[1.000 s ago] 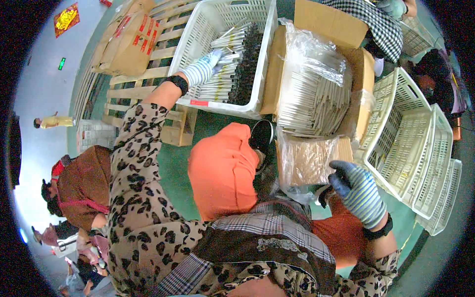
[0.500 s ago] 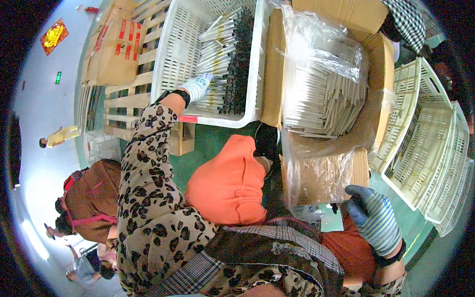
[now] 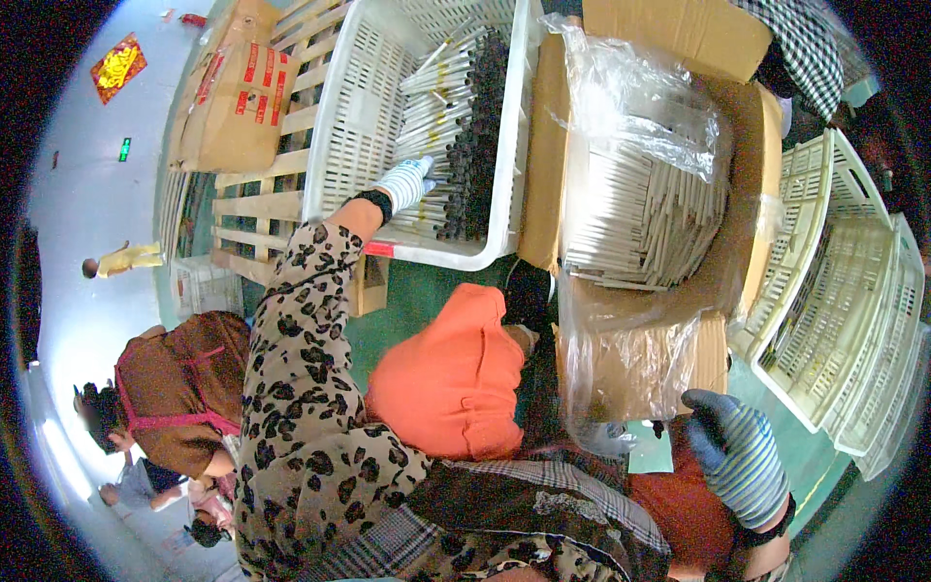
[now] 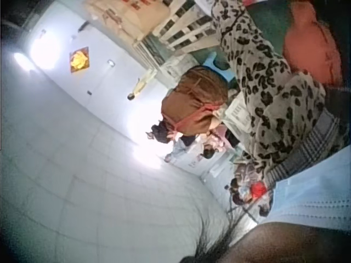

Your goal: Attaching metal mouthpieces to white tube bodies and organizing the assembled parts into plastic bins.

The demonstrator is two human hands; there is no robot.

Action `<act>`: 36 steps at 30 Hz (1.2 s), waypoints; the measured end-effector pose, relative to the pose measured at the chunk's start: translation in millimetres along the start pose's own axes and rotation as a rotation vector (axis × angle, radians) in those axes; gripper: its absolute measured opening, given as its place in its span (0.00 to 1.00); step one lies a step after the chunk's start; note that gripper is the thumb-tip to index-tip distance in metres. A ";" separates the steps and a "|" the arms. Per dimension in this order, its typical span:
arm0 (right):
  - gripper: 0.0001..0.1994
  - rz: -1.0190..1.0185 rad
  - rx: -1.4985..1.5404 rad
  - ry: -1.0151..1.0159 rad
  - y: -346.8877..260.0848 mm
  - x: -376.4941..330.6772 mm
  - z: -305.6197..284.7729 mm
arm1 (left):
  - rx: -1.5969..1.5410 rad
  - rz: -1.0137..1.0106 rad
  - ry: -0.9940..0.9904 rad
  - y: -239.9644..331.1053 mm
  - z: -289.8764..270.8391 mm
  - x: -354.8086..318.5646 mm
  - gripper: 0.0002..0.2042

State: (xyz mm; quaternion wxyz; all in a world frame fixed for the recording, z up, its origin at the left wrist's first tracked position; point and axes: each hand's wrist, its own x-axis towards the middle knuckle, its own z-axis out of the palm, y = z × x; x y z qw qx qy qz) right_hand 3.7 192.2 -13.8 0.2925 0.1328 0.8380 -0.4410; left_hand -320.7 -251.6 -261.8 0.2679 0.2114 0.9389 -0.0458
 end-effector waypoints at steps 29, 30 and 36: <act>0.12 0.150 0.319 -0.121 -4.0 44.4 -33.5 | 0.178 -0.008 0.231 8.1 -64.3 99.7 0.15; 0.12 0.152 0.326 -0.119 0.2 43.5 -35.1 | 0.268 0.124 0.264 20.7 -69.7 93.9 0.14; 0.12 0.173 0.424 -0.090 8.7 39.0 -32.6 | 0.149 0.321 0.518 39.0 -90.7 71.9 0.13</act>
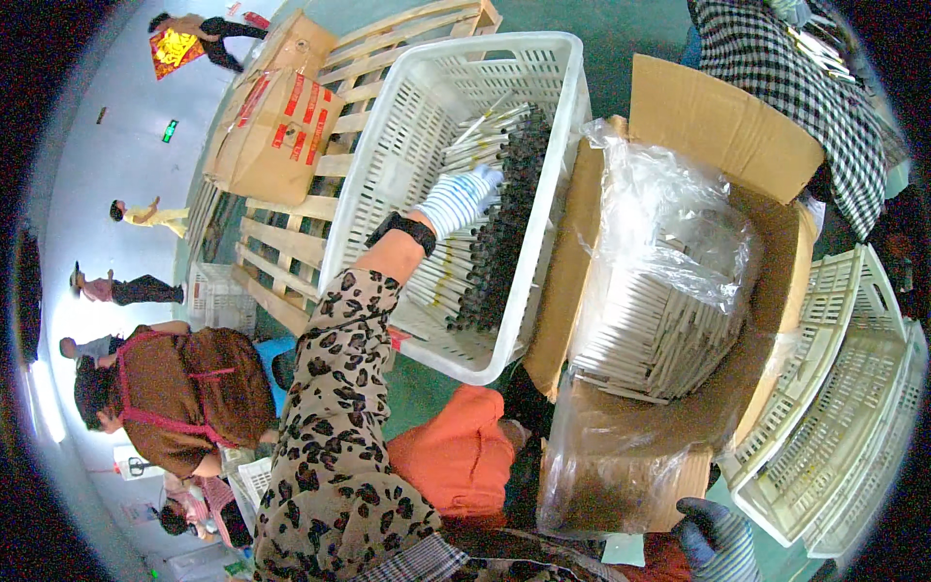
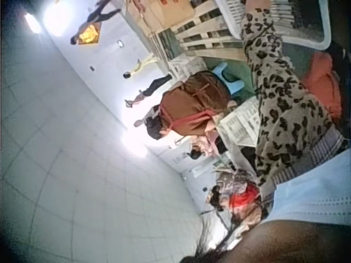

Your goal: Attaching metal mouthpieces to white tube bodies and organizing the assembled parts into plastic bins.

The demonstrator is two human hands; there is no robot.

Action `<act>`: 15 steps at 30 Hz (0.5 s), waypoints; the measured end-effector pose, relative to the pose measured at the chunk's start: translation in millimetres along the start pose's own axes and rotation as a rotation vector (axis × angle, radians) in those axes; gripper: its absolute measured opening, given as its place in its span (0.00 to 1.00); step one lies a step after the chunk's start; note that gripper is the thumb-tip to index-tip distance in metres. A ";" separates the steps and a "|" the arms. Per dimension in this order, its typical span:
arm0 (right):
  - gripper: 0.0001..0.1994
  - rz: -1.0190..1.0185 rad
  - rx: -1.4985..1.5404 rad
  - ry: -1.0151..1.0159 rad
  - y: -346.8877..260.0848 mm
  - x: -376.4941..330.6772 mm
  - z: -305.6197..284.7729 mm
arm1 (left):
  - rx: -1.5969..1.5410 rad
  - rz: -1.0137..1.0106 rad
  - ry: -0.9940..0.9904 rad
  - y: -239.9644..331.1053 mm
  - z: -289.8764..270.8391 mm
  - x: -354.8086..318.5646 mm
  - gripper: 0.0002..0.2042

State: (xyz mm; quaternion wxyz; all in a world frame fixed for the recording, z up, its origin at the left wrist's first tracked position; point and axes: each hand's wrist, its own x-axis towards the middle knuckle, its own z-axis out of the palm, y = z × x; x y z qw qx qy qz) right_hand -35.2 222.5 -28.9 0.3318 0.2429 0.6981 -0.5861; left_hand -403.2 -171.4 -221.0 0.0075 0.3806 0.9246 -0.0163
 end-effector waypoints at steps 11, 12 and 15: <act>0.13 0.093 -0.026 -0.029 -7.5 20.9 -15.0 | 0.065 -0.495 0.316 -76.9 -33.4 79.3 0.12; 0.13 0.100 -0.021 -0.030 -9.0 23.0 -17.2 | 0.086 -0.423 0.287 -79.5 -32.3 85.3 0.13; 0.13 0.131 -0.016 -0.024 -10.5 31.3 -23.7 | 0.095 -0.525 -0.003 -84.2 -22.2 105.3 0.13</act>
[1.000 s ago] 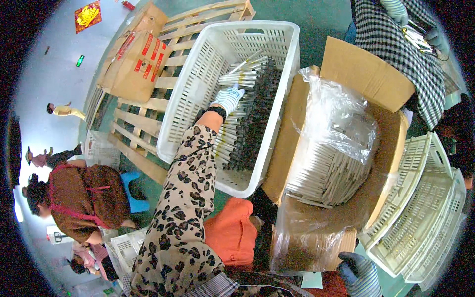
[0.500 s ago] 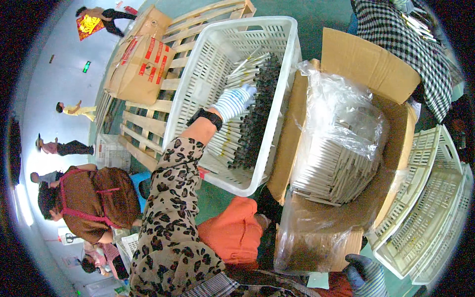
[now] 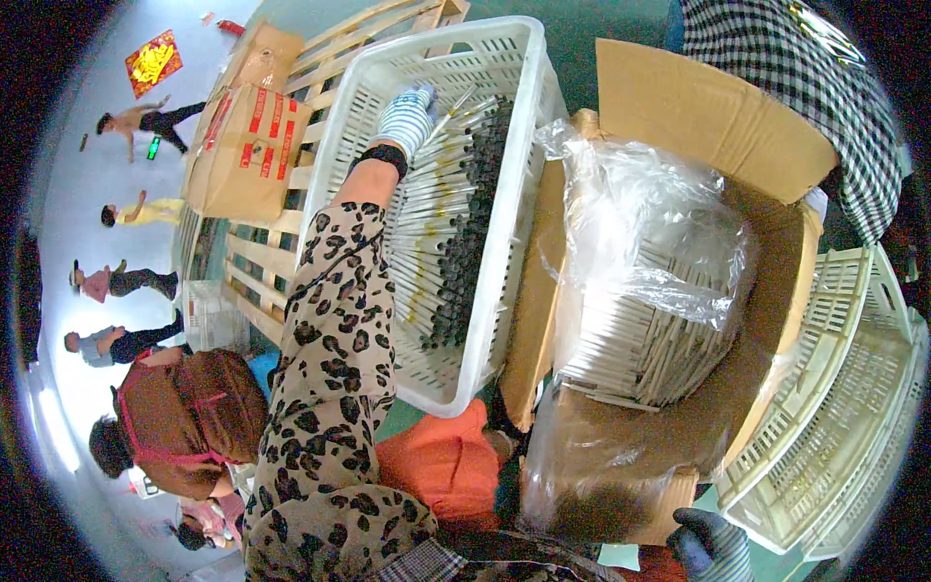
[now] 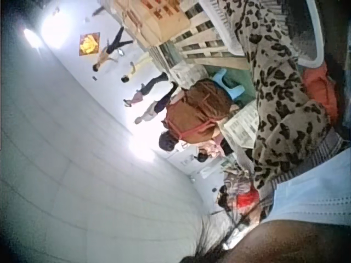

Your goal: Attaching metal mouthpieces to white tube bodies and organizing the assembled parts into plastic bins.

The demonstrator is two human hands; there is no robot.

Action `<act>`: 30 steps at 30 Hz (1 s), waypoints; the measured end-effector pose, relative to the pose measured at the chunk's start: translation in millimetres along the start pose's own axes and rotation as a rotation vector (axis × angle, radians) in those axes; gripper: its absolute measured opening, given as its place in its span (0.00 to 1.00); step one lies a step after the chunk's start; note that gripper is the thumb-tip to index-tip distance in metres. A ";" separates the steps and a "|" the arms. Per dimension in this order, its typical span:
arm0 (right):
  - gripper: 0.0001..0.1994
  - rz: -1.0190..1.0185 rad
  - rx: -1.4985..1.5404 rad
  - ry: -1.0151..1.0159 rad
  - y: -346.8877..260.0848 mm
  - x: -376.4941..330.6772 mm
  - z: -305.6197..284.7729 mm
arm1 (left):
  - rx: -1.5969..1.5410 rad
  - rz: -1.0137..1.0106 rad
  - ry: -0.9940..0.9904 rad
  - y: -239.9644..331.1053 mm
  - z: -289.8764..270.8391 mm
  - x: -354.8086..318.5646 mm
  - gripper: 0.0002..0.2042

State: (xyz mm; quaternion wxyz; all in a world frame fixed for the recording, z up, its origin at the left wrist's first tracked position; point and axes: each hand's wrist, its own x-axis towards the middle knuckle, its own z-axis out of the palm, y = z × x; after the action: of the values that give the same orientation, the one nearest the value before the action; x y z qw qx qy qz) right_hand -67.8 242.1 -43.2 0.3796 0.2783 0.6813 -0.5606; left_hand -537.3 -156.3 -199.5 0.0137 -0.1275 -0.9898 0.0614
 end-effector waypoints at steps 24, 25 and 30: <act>0.12 0.096 -0.074 -0.003 1.3 31.1 -25.7 | -0.107 -0.315 -0.370 24.8 94.1 85.5 0.20; 0.12 0.098 -0.075 0.002 0.1 32.2 -26.1 | -0.143 -0.313 -0.343 29.3 97.3 82.0 0.21; 0.12 0.103 -0.024 0.015 7.1 32.8 -28.0 | 0.019 -0.247 -0.340 28.8 92.8 73.4 0.21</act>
State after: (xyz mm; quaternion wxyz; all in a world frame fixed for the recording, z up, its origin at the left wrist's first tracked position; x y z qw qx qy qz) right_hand -86.0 269.4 -72.0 0.4064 0.3127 0.6754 -0.5301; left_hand -604.9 -120.9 -294.3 -0.1451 0.0069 -0.9854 0.0893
